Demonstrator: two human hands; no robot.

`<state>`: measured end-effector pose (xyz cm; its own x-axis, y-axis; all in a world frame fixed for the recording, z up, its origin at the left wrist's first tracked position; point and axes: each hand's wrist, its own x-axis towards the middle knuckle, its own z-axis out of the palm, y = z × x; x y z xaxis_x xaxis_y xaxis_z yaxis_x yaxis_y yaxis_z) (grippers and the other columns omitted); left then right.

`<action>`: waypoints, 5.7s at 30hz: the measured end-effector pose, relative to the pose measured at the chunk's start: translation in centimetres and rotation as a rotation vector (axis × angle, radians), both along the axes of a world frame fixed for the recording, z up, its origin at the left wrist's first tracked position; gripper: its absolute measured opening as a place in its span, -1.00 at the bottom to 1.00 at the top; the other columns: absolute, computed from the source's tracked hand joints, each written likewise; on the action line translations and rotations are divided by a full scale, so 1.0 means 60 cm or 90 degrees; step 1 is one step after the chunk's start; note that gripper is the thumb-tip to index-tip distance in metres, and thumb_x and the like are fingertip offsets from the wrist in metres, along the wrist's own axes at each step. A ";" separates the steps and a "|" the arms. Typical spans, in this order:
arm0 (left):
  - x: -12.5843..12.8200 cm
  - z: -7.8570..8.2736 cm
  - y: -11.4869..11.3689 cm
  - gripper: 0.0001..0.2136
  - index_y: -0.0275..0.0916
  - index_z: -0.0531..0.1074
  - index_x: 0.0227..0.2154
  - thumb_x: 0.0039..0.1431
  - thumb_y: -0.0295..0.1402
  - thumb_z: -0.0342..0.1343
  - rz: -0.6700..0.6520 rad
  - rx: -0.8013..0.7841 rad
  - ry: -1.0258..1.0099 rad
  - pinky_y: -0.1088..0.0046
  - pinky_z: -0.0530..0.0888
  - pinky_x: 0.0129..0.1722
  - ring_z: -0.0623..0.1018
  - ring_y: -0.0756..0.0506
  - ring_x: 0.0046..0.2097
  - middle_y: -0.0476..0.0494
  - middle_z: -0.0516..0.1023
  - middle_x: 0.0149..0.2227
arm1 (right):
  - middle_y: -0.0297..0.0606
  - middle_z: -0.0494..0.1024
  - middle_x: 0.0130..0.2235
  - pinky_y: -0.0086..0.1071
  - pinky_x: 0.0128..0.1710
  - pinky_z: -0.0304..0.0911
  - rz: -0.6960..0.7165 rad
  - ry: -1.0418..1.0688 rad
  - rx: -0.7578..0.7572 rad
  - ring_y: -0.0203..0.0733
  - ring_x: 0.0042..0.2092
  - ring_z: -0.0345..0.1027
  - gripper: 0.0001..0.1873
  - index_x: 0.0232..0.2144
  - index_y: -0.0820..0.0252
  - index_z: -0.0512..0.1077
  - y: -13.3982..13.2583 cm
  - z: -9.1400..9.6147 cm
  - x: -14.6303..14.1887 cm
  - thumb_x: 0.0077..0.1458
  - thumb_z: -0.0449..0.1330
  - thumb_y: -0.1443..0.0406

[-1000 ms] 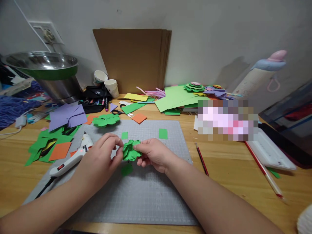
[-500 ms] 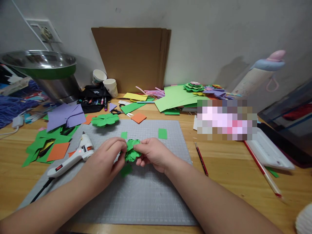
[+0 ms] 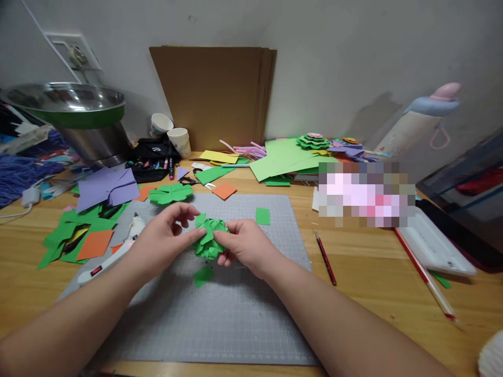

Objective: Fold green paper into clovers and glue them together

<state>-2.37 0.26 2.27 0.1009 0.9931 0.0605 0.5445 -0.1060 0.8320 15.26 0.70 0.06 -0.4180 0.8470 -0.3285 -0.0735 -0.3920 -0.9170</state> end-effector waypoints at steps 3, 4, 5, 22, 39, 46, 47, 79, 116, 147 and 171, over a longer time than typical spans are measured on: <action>-0.006 -0.005 0.009 -0.63 -0.23 0.36 -0.17 -0.05 -0.22 0.24 -0.052 -0.218 -0.207 0.45 0.35 -0.37 0.42 -0.02 -0.29 -0.09 0.44 -0.23 | -0.44 0.40 -0.64 -0.57 -0.68 0.18 -0.001 -0.004 0.026 -0.42 -0.65 0.29 -0.68 -0.57 0.23 0.38 -0.001 0.001 0.000 -0.14 0.34 0.11; -0.008 -0.007 0.010 -0.64 -0.24 0.38 -0.19 -0.04 -0.21 0.24 -0.079 -0.273 -0.254 0.47 0.33 -0.39 0.42 -0.01 -0.32 -0.09 0.45 -0.25 | -0.43 0.41 -0.64 -0.56 -0.67 0.19 0.001 -0.009 0.033 -0.42 -0.65 0.29 -0.68 -0.56 0.23 0.39 -0.002 0.000 0.001 -0.13 0.33 0.10; -0.010 -0.009 0.009 -0.67 -0.26 0.41 -0.21 -0.03 -0.22 0.25 -0.104 -0.312 -0.285 0.48 0.31 -0.41 0.42 0.01 -0.34 -0.08 0.46 -0.27 | -0.43 0.41 -0.64 -0.55 -0.66 0.21 0.004 -0.013 0.040 -0.41 -0.65 0.29 -0.68 -0.55 0.24 0.39 -0.002 0.000 0.001 -0.12 0.32 0.09; -0.011 -0.018 0.004 -0.74 -0.31 0.50 -0.39 -0.08 -0.23 0.31 -0.154 -0.403 -0.375 0.34 0.43 -0.26 0.52 -0.08 -0.35 -0.17 0.56 -0.39 | -0.37 0.48 -0.58 -0.53 -0.60 0.23 0.047 -0.044 0.056 -0.42 -0.63 0.29 -0.72 -0.49 0.26 0.44 -0.007 0.001 0.000 -0.06 0.26 0.12; -0.005 -0.023 -0.002 -0.76 -0.33 0.49 -0.38 -0.09 -0.28 0.31 -0.095 -0.376 -0.378 0.36 0.42 -0.25 0.56 -0.12 -0.33 -0.18 0.60 -0.39 | -0.33 0.48 -0.56 -0.50 -0.54 0.28 0.096 0.094 0.033 -0.37 -0.56 0.37 -0.61 -0.45 0.28 0.44 -0.002 -0.014 0.004 -0.01 0.26 0.02; -0.002 -0.017 -0.004 -0.77 -0.30 0.45 -0.41 -0.08 -0.26 0.28 -0.087 -0.364 -0.374 0.42 0.39 -0.32 0.53 -0.08 -0.37 -0.13 0.56 -0.41 | -0.37 0.45 -0.61 -0.49 -0.54 0.27 0.092 0.021 0.047 -0.38 -0.58 0.33 -0.68 -0.47 0.27 0.43 -0.005 -0.005 0.001 -0.07 0.30 0.10; -0.001 -0.016 -0.004 -0.77 -0.30 0.44 -0.41 -0.06 -0.25 0.26 -0.095 -0.367 -0.387 0.42 0.39 -0.32 0.52 -0.08 -0.37 -0.12 0.55 -0.41 | -0.38 0.45 -0.62 -0.49 -0.54 0.26 0.083 0.010 0.045 -0.38 -0.58 0.33 -0.70 -0.48 0.26 0.43 -0.005 -0.004 0.000 -0.06 0.29 0.11; 0.007 -0.014 -0.019 -0.86 -0.29 0.48 -0.37 0.04 -0.33 0.15 -0.055 -0.291 -0.427 0.44 0.40 -0.35 0.49 -0.04 -0.44 -0.07 0.54 -0.48 | -0.28 0.47 -0.37 -0.50 -0.54 0.27 0.143 0.106 0.089 -0.29 -0.41 0.42 -0.57 -0.27 0.24 0.43 -0.005 -0.005 0.009 -0.06 0.31 0.03; 0.014 -0.015 -0.019 -0.77 -0.28 0.45 -0.41 -0.08 -0.24 0.25 -0.011 -0.255 -0.413 0.48 0.36 -0.34 0.46 -0.03 -0.39 -0.04 0.51 -0.45 | -0.46 0.27 -0.56 -0.44 -0.54 -0.01 -0.032 -0.015 0.152 -0.40 -0.54 0.07 -0.73 -0.53 0.20 0.35 -0.012 0.002 -0.009 -0.05 0.27 0.14; 0.020 -0.033 -0.019 -0.89 -0.25 0.40 -0.40 -0.05 -0.40 0.17 -0.033 -0.184 -0.331 0.53 0.32 -0.39 0.40 0.02 -0.39 0.04 0.43 -0.45 | -0.39 0.33 -0.47 -0.40 -0.41 0.06 0.030 -0.041 0.177 -0.30 -0.41 0.18 -0.82 -0.47 0.22 0.36 -0.014 0.000 -0.010 -0.02 0.22 0.20; 0.019 -0.036 -0.020 -0.72 -0.32 0.50 -0.34 -0.08 -0.25 0.31 -0.030 -0.232 -0.414 0.47 0.42 -0.26 0.51 -0.04 -0.31 -0.10 0.58 -0.37 | -0.39 0.36 -0.51 -0.42 -0.44 0.04 -0.066 -0.005 0.143 -0.34 -0.46 0.17 -0.78 -0.51 0.24 0.41 -0.017 -0.006 -0.012 -0.07 0.28 0.19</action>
